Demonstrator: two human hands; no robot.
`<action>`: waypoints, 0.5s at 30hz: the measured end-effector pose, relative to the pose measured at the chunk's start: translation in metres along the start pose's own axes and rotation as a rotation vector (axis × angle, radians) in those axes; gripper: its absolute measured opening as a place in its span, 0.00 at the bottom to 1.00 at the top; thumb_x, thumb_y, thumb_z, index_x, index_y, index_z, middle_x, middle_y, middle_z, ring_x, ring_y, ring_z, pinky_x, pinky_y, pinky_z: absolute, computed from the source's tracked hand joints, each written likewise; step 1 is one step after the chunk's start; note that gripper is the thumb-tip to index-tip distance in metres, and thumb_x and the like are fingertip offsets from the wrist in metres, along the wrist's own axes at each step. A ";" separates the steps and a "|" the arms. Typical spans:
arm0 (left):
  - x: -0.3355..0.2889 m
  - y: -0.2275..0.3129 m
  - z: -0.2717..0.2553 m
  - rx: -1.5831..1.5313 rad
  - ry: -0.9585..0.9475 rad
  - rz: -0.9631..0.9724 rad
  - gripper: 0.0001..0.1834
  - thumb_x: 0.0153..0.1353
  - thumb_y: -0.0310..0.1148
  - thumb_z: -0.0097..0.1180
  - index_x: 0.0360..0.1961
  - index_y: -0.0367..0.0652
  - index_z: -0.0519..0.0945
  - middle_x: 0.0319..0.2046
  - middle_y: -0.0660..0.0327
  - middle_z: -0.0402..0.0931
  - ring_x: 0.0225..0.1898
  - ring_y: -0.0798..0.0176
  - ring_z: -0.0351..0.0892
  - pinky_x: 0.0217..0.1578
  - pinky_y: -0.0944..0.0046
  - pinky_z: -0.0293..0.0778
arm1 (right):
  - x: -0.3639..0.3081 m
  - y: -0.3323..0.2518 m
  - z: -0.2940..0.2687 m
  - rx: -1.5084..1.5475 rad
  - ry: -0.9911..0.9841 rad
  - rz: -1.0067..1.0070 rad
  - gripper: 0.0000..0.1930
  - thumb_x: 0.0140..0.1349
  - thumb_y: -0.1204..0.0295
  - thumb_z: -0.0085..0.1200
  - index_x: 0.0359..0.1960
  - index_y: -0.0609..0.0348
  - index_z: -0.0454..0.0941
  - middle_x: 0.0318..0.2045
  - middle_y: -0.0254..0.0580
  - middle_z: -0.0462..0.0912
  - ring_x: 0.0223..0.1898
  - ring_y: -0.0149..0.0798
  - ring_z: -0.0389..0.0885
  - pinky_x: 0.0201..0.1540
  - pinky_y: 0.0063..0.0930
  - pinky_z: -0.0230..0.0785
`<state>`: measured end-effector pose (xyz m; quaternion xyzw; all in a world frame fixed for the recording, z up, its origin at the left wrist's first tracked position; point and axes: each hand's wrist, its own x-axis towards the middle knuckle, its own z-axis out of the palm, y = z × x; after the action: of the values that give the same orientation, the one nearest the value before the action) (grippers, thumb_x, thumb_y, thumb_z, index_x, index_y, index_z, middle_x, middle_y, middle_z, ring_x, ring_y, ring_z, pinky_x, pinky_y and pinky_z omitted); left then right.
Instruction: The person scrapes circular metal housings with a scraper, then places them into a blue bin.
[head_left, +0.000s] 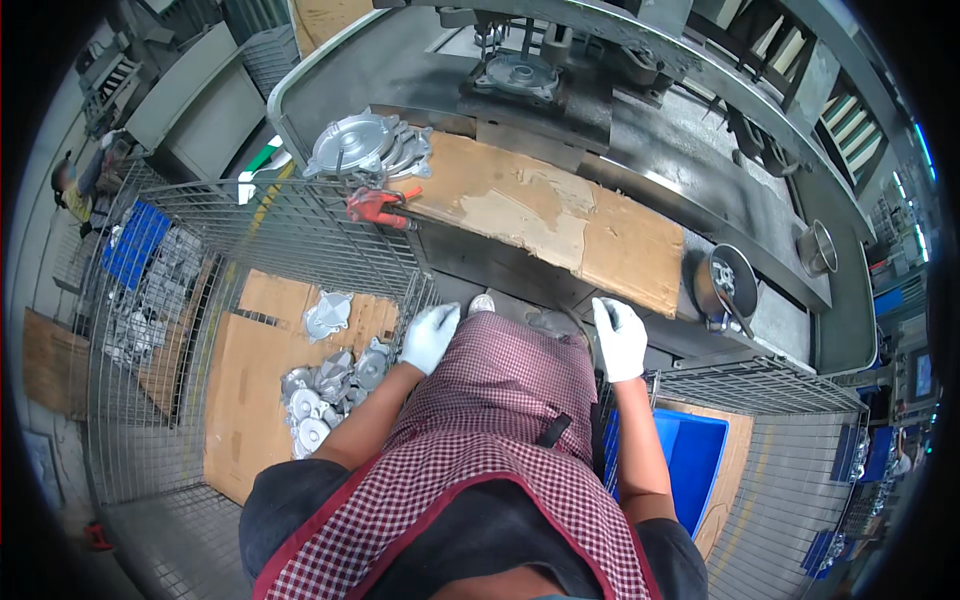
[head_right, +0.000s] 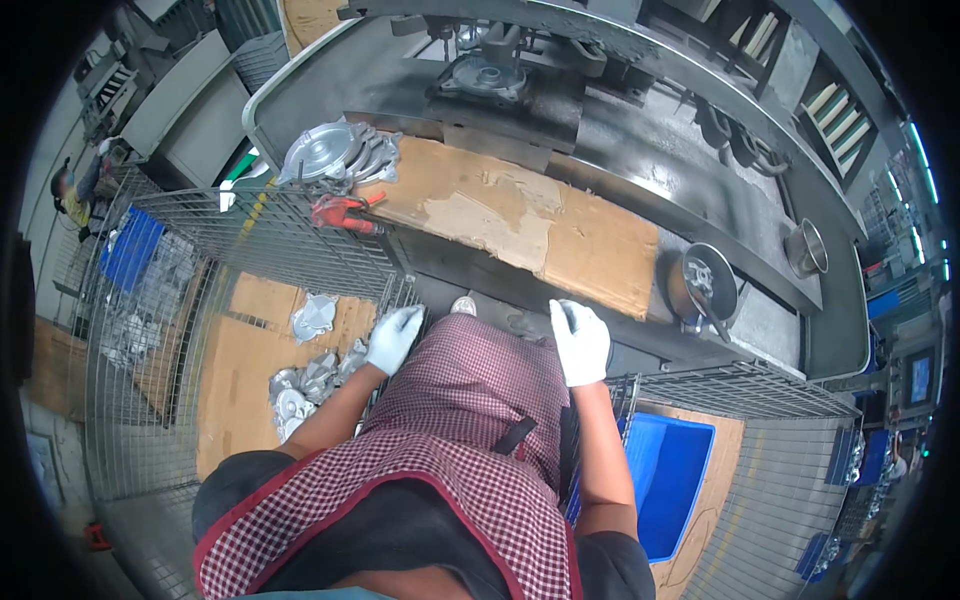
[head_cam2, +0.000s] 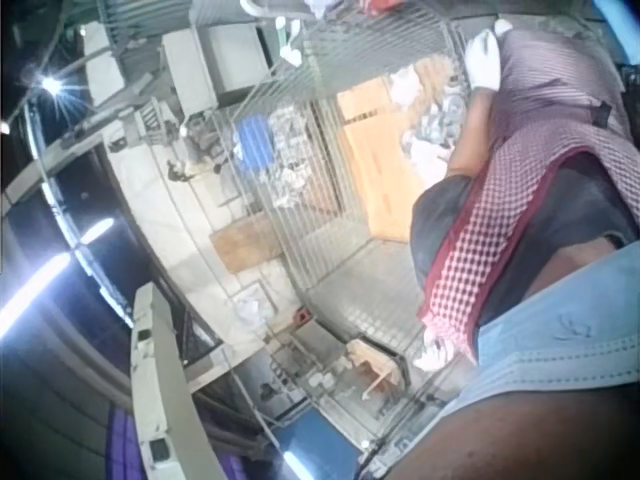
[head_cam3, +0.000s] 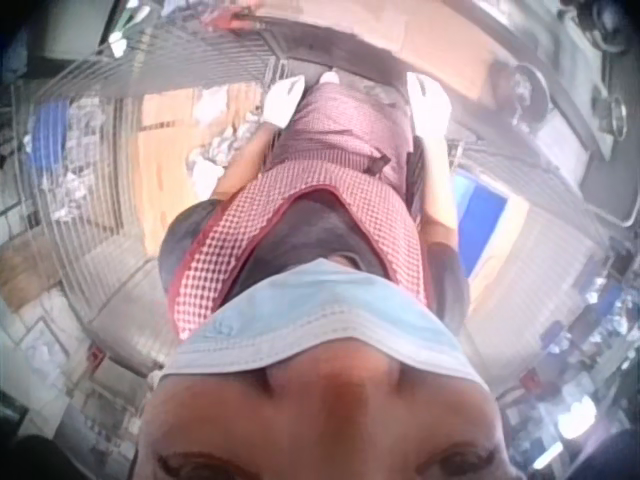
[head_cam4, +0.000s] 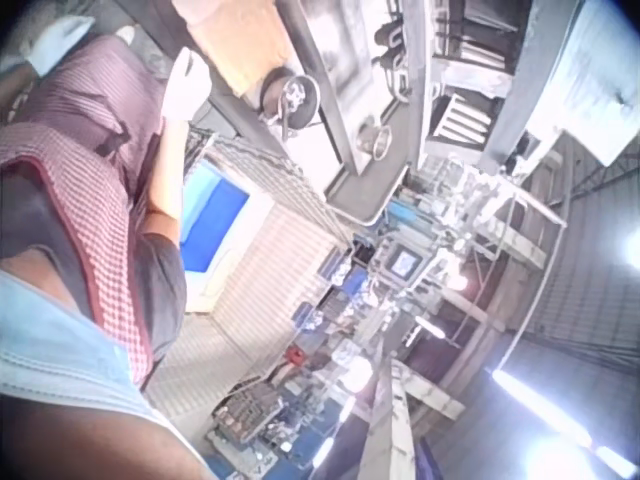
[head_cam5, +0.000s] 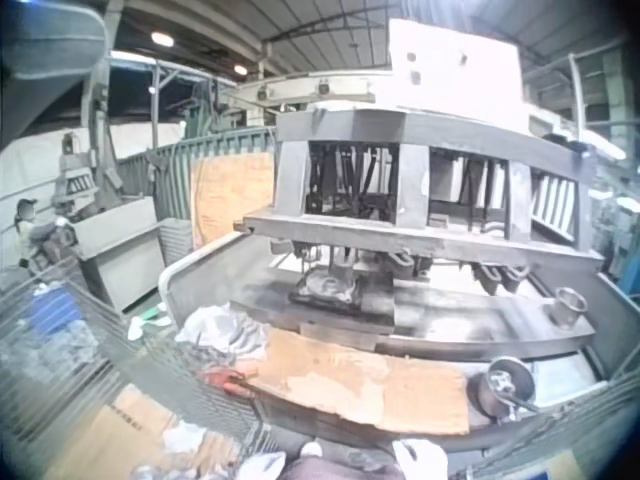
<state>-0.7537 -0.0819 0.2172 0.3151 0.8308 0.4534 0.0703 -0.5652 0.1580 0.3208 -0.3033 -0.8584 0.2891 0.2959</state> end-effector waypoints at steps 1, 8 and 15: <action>0.002 -0.003 0.000 -0.031 0.077 0.047 0.12 0.61 0.34 0.52 0.40 0.38 0.80 0.37 0.51 0.79 0.41 0.50 0.78 0.45 0.57 0.72 | 0.005 -0.003 0.005 0.013 -0.001 -0.022 0.12 0.59 0.65 0.54 0.33 0.63 0.81 0.31 0.51 0.82 0.33 0.50 0.80 0.39 0.37 0.71; 0.089 -0.002 -0.073 -0.064 0.634 0.009 0.29 0.56 0.34 0.60 0.56 0.31 0.67 0.42 0.51 0.71 0.41 0.56 0.73 0.46 0.60 0.68 | -0.037 0.016 0.025 0.005 -0.076 0.304 0.14 0.60 0.62 0.53 0.35 0.63 0.80 0.33 0.50 0.82 0.36 0.49 0.81 0.42 0.35 0.72; 0.139 0.058 -0.114 -0.175 0.595 0.021 0.16 0.61 0.37 0.54 0.27 0.31 0.76 0.18 0.58 0.77 0.13 0.67 0.74 0.17 0.68 0.66 | -0.070 -0.005 0.029 -0.084 -0.052 0.012 0.16 0.60 0.62 0.54 0.43 0.61 0.78 0.36 0.52 0.81 0.38 0.52 0.80 0.43 0.39 0.72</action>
<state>-0.8829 -0.0585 0.3528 0.1698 0.7692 0.5964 -0.1541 -0.5415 0.0975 0.2818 -0.3130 -0.8753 0.2626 0.2587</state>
